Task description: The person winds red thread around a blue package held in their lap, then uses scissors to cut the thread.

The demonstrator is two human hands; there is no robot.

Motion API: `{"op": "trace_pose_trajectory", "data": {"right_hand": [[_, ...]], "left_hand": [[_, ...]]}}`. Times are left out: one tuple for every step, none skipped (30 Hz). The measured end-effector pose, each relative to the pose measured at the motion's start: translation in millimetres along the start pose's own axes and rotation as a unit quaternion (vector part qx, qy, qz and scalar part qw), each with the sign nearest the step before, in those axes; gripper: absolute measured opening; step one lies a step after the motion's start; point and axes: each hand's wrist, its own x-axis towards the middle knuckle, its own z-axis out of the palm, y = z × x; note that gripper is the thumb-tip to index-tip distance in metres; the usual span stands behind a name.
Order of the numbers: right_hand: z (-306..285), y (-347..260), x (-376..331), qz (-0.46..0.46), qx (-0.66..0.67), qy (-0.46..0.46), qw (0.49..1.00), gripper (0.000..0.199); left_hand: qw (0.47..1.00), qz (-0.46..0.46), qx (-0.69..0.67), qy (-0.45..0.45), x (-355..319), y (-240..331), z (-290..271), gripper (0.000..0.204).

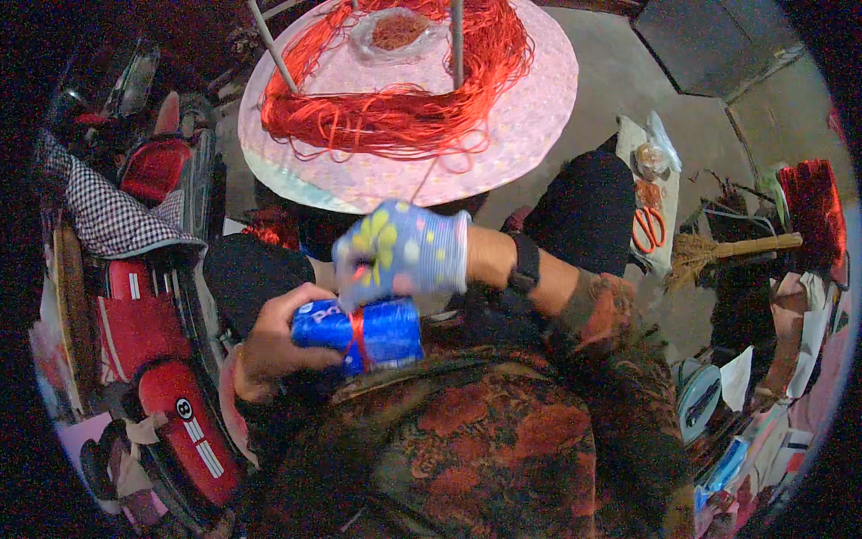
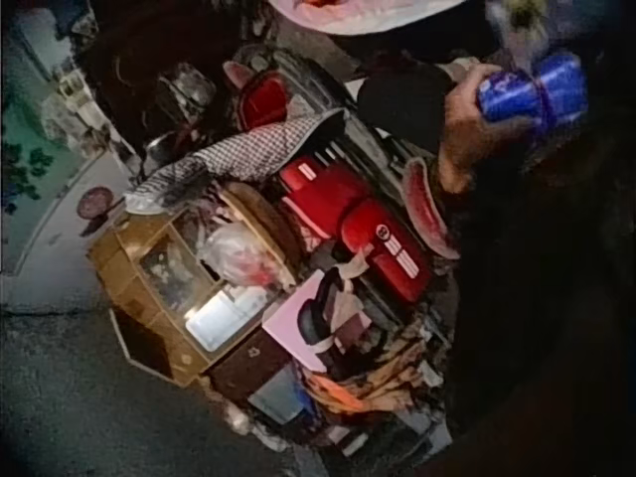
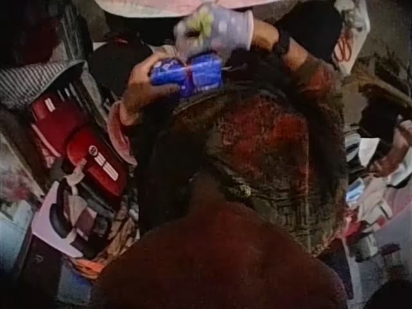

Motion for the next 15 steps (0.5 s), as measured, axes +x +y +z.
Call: {"op": "trace_pose_trajectory", "data": {"right_hand": [[-0.6, 15.7, 1.0, 0.016, 0.039, 0.022, 0.999, 0.022], [-1.1, 27.0, -4.1, 0.069, 0.045, 0.057, 0.995, 0.025], [1.2, 40.3, -12.4, 0.063, 0.085, 0.103, 0.989, 0.025], [1.2, 49.3, -21.7, 0.095, 0.08, 0.111, 0.986, 0.025], [-0.2, 53.6, -32.2, 0.134, 0.065, 0.12, 0.982, 0.026], [2.9, 52.9, -43.1, 0.189, 0.09, 0.109, 0.972, 0.024], [12.1, 47.3, -48.3, 0.238, 0.123, 0.093, 0.959, 0.022], [15.3, 37.8, -51.1, 0.198, -0.002, 0.059, 0.978, 0.019], [26.5, 42.8, -58.2, 0.095, -0.087, 0.061, 0.99, 0.013], [28.7, 26.1, -51.4, 0.076, -0.142, -0.031, 0.986, 0.01], [25.5, 0.5, -40.9, 0.052, -0.193, -0.118, 0.973, 0.01], [23.9, -16.1, -34.1, 0.02, -0.18, -0.112, 0.977, 0.013], [22.0, -27.5, -28.1, -0.01, -0.168, -0.105, 0.98, 0.016], [17.1, -32.9, -25.5, -0.025, -0.162, -0.061, 0.985, 0.019], [15.0, -18.4, -20.5, -0.103, -0.135, 0.01, 0.985, 0.018]], "left_hand": [[0.999, 0.046, -0.023, -0.01, -2.4, 2.1, -5.5, 0.053], [0.994, 0.093, -0.045, -0.019, -4.7, 2.8, -10.2, 0.052], [0.985, 0.063, -0.152, 0.05, -11.9, -6.2, -9.3, 0.053], [0.96, 0.026, -0.253, 0.12, -25.8, -16.6, -5.1, 0.054], [0.863, -0.018, -0.472, 0.181, -29.3, -17.2, 1.9, 0.055], [0.707, -0.029, -0.656, 0.262, -31.5, -17.0, 8.9, 0.057], [0.701, 0.022, -0.661, 0.268, -34.0, -22.3, 5.2, 0.059], [0.693, 0.074, -0.667, 0.264, -28.1, -35.4, -1.7, 0.061], [0.684, 0.125, -0.671, 0.258, -21.1, -45.8, -6.7, 0.063], [0.698, 0.095, -0.606, 0.369, -10.3, -37.7, -2.3, 0.058], [0.799, 0.044, -0.452, 0.393, -11.4, -33.1, -3.9, 0.056], [0.874, -0.008, -0.286, 0.392, -7.3, -29.4, -5.2, 0.055], [0.918, -0.057, -0.111, 0.376, -2.2, -26.0, -6.2, 0.054], [0.942, -0.078, -0.047, 0.324, 3.8, -14.3, -1.1, 0.054], [0.964, -0.077, 0.048, 0.25, 5.6, -14.3, 1.2, 0.057]]}}
